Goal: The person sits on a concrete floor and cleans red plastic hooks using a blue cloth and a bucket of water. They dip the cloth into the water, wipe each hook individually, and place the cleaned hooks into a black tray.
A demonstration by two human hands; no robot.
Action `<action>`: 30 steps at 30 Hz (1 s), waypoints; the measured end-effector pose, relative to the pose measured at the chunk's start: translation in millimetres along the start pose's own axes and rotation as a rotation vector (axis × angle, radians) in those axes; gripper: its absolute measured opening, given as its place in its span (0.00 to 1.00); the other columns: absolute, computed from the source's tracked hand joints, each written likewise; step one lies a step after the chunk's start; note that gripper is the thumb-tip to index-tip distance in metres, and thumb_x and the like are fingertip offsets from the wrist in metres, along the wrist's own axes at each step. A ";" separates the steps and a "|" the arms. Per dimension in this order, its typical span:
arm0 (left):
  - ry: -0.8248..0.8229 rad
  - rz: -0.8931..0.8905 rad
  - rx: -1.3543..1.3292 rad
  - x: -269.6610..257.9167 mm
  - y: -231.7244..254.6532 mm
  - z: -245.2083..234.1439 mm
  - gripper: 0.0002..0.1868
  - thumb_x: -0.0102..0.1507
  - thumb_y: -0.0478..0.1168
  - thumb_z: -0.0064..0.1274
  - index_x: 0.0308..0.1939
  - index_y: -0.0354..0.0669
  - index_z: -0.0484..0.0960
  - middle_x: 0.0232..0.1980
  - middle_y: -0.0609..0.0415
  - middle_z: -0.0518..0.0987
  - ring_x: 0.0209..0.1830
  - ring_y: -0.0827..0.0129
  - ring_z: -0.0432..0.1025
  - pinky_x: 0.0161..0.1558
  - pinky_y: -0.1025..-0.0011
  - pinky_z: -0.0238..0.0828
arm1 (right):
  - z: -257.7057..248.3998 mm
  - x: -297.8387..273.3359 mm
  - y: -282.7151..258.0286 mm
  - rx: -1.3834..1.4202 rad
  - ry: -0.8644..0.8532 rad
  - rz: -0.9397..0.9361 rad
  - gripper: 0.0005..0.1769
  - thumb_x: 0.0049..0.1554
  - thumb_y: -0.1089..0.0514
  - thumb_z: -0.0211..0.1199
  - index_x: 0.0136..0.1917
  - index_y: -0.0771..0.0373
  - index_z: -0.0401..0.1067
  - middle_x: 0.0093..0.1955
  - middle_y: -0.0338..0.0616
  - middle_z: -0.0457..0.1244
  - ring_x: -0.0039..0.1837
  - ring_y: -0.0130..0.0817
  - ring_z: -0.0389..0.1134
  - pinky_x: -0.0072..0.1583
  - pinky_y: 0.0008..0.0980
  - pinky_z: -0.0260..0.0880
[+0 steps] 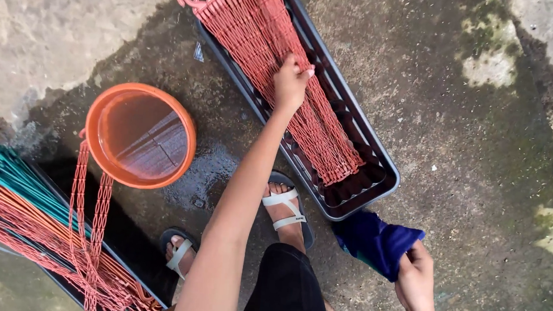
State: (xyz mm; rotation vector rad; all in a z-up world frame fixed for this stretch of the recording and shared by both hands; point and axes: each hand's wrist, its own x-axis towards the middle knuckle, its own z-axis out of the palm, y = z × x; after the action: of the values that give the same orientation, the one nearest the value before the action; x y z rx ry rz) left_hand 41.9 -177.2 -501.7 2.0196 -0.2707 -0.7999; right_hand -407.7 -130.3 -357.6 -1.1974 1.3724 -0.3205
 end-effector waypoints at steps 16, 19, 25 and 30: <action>0.059 0.299 0.107 -60.5 51.5 -26.6 0.17 0.75 0.43 0.31 0.57 0.31 0.66 0.51 0.45 0.72 0.20 0.78 0.59 0.14 0.82 0.54 | -51.2 -68.4 -49.6 -0.350 0.033 -0.001 0.12 0.60 0.66 0.62 0.57 0.68 0.78 0.52 0.45 0.70 0.55 0.30 0.68 0.59 0.32 0.67; -0.083 0.622 0.835 -43.2 17.6 -17.0 0.34 0.61 0.18 0.52 0.73 0.26 0.64 0.83 0.40 0.39 0.84 0.52 0.34 0.81 0.46 0.37 | -63.9 -74.7 -45.5 -0.407 0.018 -0.026 0.16 0.58 0.66 0.63 0.60 0.66 0.78 0.53 0.45 0.72 0.55 0.30 0.69 0.59 0.32 0.69; -0.459 0.443 1.018 -55.9 7.0 -40.8 0.48 0.59 0.16 0.42 0.81 0.50 0.53 0.85 0.61 0.37 0.84 0.60 0.44 0.78 0.39 0.37 | -66.8 -111.3 -112.2 -0.430 0.093 0.037 0.19 0.57 0.64 0.66 0.62 0.67 0.79 0.47 0.50 0.72 0.51 0.34 0.68 0.53 0.34 0.68; -0.451 0.623 0.904 -105.2 8.0 -72.5 0.21 0.58 0.20 0.53 0.54 0.34 0.77 0.84 0.41 0.44 0.80 0.48 0.53 0.73 0.35 0.53 | -38.0 -166.6 -196.1 -0.641 0.152 -0.112 0.17 0.57 0.68 0.63 0.60 0.69 0.80 0.54 0.54 0.73 0.50 0.44 0.73 0.57 0.35 0.70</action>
State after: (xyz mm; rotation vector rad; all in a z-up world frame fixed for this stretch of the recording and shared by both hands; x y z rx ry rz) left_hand 8.3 -82.0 -423.0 2.2830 -1.6747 -0.7738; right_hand -396.0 -101.7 -99.3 -1.8092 1.6020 -0.0406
